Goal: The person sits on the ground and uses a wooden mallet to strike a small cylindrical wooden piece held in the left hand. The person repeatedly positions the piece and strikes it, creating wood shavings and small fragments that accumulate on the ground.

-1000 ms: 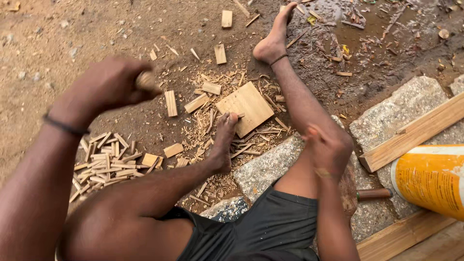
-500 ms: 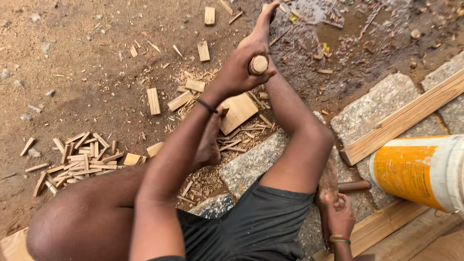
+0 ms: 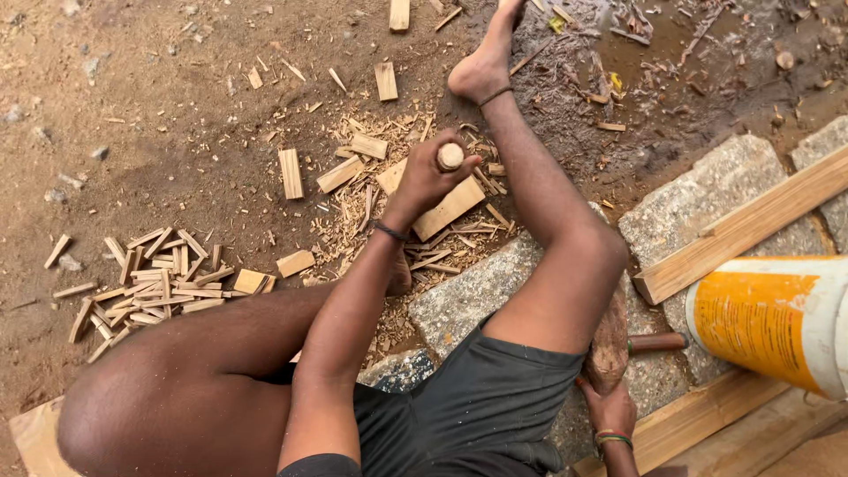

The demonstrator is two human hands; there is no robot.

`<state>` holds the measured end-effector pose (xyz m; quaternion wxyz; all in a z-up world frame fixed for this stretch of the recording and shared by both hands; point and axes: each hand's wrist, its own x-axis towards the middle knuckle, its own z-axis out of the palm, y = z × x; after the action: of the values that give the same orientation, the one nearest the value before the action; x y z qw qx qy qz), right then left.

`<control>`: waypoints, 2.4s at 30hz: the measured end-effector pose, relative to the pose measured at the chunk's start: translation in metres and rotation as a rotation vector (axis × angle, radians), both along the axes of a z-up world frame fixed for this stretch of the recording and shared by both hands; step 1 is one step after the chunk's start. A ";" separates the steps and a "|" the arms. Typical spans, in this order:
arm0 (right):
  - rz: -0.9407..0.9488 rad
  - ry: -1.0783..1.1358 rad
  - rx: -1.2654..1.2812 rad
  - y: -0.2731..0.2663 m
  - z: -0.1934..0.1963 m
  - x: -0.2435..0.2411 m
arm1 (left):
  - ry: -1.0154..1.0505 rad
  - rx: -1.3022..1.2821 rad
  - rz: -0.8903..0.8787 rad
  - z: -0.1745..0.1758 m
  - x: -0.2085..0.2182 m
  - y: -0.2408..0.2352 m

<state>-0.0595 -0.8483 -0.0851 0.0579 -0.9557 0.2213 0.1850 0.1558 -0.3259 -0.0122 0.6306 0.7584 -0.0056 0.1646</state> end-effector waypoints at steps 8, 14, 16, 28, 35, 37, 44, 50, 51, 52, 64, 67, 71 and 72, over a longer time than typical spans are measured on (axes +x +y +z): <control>-0.109 -0.162 0.202 0.017 0.003 -0.012 | -0.001 0.244 -0.050 0.003 -0.014 -0.025; -0.425 -0.352 0.694 0.042 0.040 -0.010 | 0.144 0.099 0.078 -0.001 -0.002 -0.015; -0.505 -0.437 0.896 0.047 0.059 -0.005 | 0.177 0.012 0.070 0.002 -0.003 -0.001; 0.206 -1.105 1.540 0.100 0.201 0.132 | 0.132 0.099 -0.048 0.010 -0.008 0.005; 0.411 -0.923 1.074 0.171 0.230 0.189 | 0.150 0.049 -0.041 0.003 -0.006 0.005; 0.814 -0.799 0.563 0.190 0.212 0.194 | 0.063 0.116 -0.036 -0.013 -0.007 0.001; 1.142 -0.358 0.123 0.252 0.172 0.183 | -0.034 0.184 0.035 -0.090 -0.047 -0.012; 0.903 -0.740 0.338 0.234 0.148 0.156 | 0.415 -0.061 -0.021 -0.070 -0.030 0.011; 0.816 -0.775 0.402 0.230 0.142 0.165 | 0.398 -0.075 0.010 -0.056 -0.025 0.016; 0.714 -0.783 0.457 0.217 0.137 0.169 | 0.412 -0.111 0.022 -0.045 -0.028 0.014; 0.198 -1.059 1.378 0.150 0.154 0.157 | 0.045 0.088 -0.065 0.018 -0.019 0.009; 0.278 -1.043 1.293 0.147 0.146 0.156 | 0.033 0.110 -0.106 0.016 -0.019 0.002; 0.279 -0.903 1.184 0.158 0.142 0.145 | 0.007 0.189 -0.077 0.008 -0.017 -0.001; 0.234 -0.842 1.233 0.165 0.141 0.145 | -0.008 0.207 -0.075 0.007 -0.016 -0.001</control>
<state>0.0856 -0.6830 0.0564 0.6417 -0.7575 -0.0660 -0.1007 0.1398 -0.3264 -0.0051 0.5547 0.8180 -0.0534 0.1425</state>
